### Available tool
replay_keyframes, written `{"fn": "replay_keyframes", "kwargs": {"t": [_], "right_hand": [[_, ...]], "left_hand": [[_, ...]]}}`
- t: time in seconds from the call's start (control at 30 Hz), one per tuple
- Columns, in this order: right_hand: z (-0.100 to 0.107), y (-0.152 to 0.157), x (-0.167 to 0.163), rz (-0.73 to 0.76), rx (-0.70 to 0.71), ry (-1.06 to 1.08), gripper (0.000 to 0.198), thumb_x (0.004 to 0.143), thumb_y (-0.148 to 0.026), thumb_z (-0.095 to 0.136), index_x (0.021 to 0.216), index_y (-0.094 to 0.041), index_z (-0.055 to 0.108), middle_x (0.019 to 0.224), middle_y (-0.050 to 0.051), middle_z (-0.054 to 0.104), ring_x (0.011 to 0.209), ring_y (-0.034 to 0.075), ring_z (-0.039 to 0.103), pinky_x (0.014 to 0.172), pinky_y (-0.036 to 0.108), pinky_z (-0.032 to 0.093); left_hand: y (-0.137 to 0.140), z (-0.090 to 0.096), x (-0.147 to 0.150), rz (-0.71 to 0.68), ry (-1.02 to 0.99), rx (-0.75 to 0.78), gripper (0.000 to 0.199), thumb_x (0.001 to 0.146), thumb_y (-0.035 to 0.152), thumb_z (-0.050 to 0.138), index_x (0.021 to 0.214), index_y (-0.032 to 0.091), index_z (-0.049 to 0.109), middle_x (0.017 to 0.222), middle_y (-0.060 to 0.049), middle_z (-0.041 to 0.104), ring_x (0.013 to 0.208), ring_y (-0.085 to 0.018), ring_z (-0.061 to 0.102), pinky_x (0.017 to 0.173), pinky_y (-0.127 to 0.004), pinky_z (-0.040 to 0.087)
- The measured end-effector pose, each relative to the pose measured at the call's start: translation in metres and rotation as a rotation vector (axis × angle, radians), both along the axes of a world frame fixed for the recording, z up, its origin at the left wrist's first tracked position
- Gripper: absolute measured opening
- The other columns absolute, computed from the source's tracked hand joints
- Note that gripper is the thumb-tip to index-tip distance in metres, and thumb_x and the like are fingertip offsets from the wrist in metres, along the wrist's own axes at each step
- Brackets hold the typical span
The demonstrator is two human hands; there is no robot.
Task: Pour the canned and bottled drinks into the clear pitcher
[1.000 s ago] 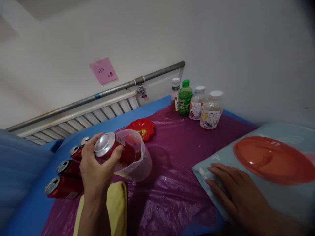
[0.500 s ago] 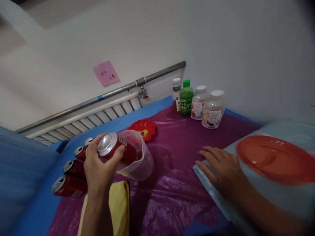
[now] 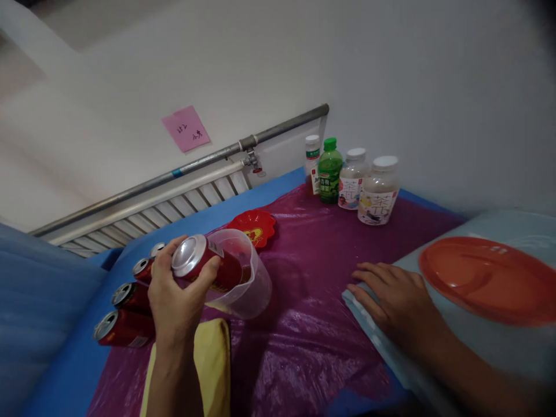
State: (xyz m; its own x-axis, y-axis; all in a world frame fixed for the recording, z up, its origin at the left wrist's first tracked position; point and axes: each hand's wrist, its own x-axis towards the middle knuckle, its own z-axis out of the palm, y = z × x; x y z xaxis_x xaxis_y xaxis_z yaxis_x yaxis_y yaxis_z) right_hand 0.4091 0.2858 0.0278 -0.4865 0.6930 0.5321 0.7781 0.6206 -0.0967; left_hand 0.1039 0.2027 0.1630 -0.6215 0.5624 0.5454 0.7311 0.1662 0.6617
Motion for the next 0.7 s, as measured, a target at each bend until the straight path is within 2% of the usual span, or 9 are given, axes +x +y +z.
{"fn": "replay_keyframes", "kwargs": {"t": [0.2, 0.37, 0.7], "right_hand": [[-0.0016, 0.0004, 0.0, 0.007, 0.022, -0.019, 0.041, 0.098, -0.032, 0.034, 0.088, -0.021, 0.072, 0.102, 0.01, 0.075, 0.095, 0.029, 0.066, 0.077, 0.043, 0.04], [-0.0008, 0.0009, -0.0024, -0.017, 0.073, 0.023, 0.042, 0.1, -0.03, 0.031, 0.091, -0.02, 0.071, 0.098, 0.008, 0.076, 0.089, 0.024, 0.067, 0.077, 0.04, 0.039], [-0.0006, 0.0015, -0.0033, -0.045, 0.018, 0.045, 0.038, 0.098, -0.035, 0.034, 0.092, -0.022, 0.069, 0.099, 0.007, 0.076, 0.088, 0.025, 0.068, 0.072, 0.04, 0.041]], "left_hand": [[0.0016, -0.0029, -0.0025, 0.0, 0.011, 0.01, 0.062, 0.062, 0.054, 0.075, 0.115, 0.024, 0.063, 0.116, -0.007, 0.065, 0.107, -0.03, 0.061, 0.099, -0.049, 0.045], [0.0008, -0.0041, -0.0049, -0.003, 0.018, 0.026, 0.06, 0.062, 0.053, 0.075, 0.114, 0.025, 0.063, 0.115, -0.007, 0.065, 0.105, -0.029, 0.061, 0.097, -0.048, 0.046], [-0.0007, 0.0003, -0.0032, -0.025, 0.04, 0.016, 0.056, 0.063, 0.051, 0.073, 0.11, 0.023, 0.064, 0.11, -0.007, 0.067, 0.105, -0.029, 0.06, 0.096, -0.047, 0.045]]}}
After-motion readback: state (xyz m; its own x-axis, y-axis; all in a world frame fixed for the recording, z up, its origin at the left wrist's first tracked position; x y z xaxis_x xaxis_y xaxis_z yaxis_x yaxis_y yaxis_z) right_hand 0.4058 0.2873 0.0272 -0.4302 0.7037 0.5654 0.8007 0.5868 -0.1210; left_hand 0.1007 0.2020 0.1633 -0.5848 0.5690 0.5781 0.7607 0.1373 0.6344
